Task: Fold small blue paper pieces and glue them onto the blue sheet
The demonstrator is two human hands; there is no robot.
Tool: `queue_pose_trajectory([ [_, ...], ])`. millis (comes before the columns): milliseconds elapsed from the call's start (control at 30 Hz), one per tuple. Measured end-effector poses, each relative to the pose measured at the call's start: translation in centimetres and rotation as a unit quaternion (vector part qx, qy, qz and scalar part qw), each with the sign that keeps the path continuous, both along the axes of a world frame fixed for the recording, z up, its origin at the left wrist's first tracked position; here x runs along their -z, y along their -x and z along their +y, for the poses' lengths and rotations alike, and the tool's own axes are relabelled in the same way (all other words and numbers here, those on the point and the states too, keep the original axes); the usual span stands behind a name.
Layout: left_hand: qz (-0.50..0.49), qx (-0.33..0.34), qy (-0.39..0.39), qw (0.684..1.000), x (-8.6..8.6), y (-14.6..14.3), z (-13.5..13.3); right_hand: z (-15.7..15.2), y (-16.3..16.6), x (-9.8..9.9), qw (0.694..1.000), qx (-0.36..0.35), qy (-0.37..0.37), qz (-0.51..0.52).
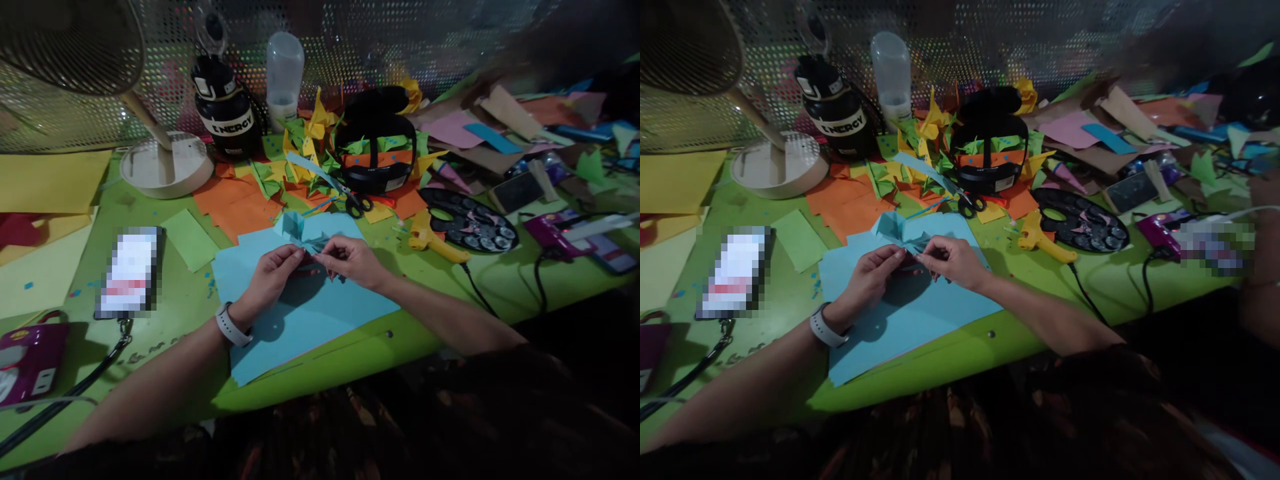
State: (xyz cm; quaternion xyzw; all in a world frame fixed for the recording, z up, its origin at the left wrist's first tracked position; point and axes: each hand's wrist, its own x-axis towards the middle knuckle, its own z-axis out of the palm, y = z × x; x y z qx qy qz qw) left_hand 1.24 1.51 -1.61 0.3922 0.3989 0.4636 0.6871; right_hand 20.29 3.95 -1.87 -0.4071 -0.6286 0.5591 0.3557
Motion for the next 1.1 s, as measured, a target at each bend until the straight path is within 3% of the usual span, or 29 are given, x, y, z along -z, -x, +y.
queue_pose_trajectory([
  [433,-0.003,-0.004,-0.003,1.0,0.39,0.18,0.0,0.26,-0.19,0.03,0.998,0.002,-0.027,-0.049],
  [1100,0.031,0.016,0.001,0.999,0.71,0.29,0.08,0.16,-0.25,0.22,0.998,0.002,0.017,-0.062],
])
